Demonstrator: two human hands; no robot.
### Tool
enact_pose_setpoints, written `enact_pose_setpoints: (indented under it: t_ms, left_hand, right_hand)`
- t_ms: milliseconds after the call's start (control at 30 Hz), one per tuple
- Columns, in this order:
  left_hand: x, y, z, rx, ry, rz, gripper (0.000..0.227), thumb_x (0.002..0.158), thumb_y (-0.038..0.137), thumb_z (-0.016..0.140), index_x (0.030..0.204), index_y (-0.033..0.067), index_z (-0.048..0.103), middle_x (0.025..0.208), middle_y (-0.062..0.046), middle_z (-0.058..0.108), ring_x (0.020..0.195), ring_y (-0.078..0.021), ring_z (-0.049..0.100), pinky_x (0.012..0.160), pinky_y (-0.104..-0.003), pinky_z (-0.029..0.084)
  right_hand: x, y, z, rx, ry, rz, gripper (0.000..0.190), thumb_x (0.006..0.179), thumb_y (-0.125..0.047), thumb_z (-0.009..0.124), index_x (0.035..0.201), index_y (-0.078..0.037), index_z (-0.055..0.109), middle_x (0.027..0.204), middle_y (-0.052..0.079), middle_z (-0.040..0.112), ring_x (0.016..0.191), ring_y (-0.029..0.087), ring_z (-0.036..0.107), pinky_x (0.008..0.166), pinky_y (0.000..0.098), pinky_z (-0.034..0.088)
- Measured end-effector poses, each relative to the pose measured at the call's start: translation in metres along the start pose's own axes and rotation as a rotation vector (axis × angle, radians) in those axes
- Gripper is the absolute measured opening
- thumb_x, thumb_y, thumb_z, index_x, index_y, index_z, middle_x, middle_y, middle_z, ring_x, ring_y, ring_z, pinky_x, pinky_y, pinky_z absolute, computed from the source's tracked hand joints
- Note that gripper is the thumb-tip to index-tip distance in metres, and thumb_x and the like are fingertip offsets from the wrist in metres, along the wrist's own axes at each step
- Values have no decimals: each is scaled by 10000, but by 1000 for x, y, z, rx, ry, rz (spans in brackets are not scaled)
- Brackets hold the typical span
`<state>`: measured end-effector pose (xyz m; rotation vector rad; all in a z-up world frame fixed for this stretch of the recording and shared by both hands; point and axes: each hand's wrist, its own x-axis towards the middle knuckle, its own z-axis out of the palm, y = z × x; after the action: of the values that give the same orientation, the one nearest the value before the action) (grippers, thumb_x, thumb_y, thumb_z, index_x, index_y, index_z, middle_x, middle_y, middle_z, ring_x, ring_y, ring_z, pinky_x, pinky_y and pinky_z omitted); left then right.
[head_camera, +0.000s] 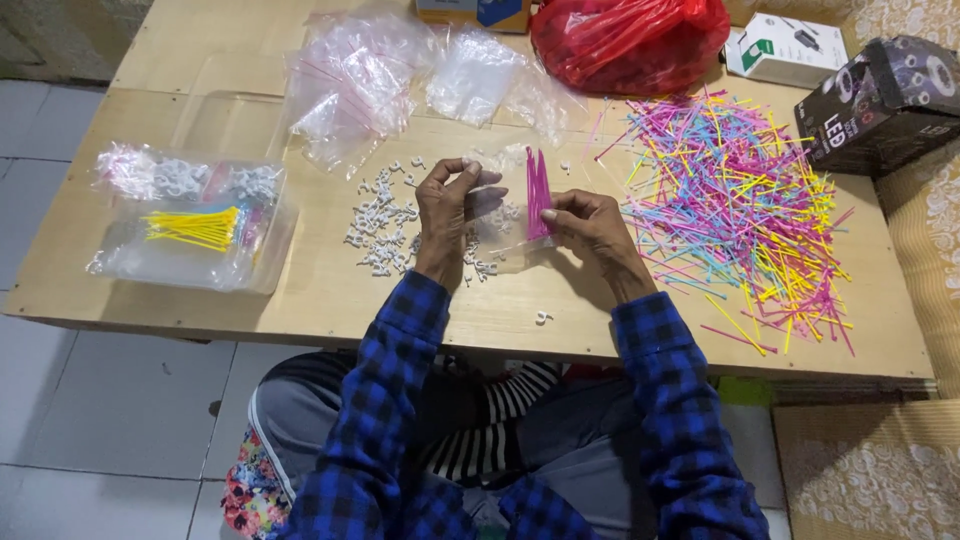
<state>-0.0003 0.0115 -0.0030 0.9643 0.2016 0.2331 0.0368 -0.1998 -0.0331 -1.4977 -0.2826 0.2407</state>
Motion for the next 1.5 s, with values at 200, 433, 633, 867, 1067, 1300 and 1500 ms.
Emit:
enact_pose_setpoints:
  t_ms: [200, 433, 633, 867, 1067, 1300, 1500]
  left_hand:
    - [7, -12, -11, -52, 57, -23, 120, 918, 191, 743, 962, 98, 680, 914, -207, 765, 717, -301, 786, 656, -417, 673]
    - [1, -9, -16, 60, 114, 78, 118, 892, 199, 776, 926, 99, 724, 835, -160, 748, 649, -242, 762, 584, -364, 666]
    - [-24, 30, -30, 163, 77, 170, 138, 919, 144, 744, 1000, 56, 676, 840, -185, 758, 696, -214, 761, 625, -288, 644]
    - [-63, 88, -56, 219, 159, 347, 100, 945, 156, 732, 975, 74, 684, 837, -163, 772, 731, -187, 769, 652, -284, 649]
    - [-90, 136, -119, 503, 457, 697, 59, 907, 110, 755, 963, 106, 735, 947, -106, 736, 935, -190, 695, 843, -363, 586]
    - [-95, 172, -211, 758, 796, 788, 71, 863, 168, 747, 898, 108, 738, 1282, -108, 626, 1254, -326, 583, 1136, -486, 386]
    - [-97, 186, -237, 725, 900, 637, 127, 878, 191, 696, 890, 64, 697, 1273, -172, 629, 1245, -372, 606, 1096, -504, 411]
  right_hand:
    - [-1, -2, 1, 150, 55, 78, 209, 885, -115, 819, 1050, -21, 731, 786, 77, 652, 674, 95, 602, 558, 191, 521]
    - [3, 13, -10, 73, 62, 44, 271, 909, -161, 825, 1132, -61, 708, 878, 63, 683, 722, 77, 633, 591, 234, 598]
    - [-8, -25, 12, 89, -65, 15, 396, 928, -96, 736, 1299, -40, 611, 1093, 90, 683, 948, 132, 684, 852, 280, 600]
    - [5, -64, 62, -34, -141, -84, 370, 939, -13, 726, 1288, 18, 606, 1038, 128, 687, 895, 174, 720, 816, 303, 624]
    - [12, -111, 169, -2, -283, -155, 363, 900, 28, 767, 1234, 62, 630, 995, 188, 698, 854, 229, 738, 774, 373, 654]
    - [47, -91, 275, -6, -474, -221, 427, 874, -55, 837, 1205, 100, 615, 964, 249, 680, 808, 271, 744, 714, 394, 662]
    - [82, -46, 324, -169, -480, -371, 371, 881, -43, 801, 1198, 63, 638, 975, 257, 716, 832, 323, 763, 710, 382, 648]
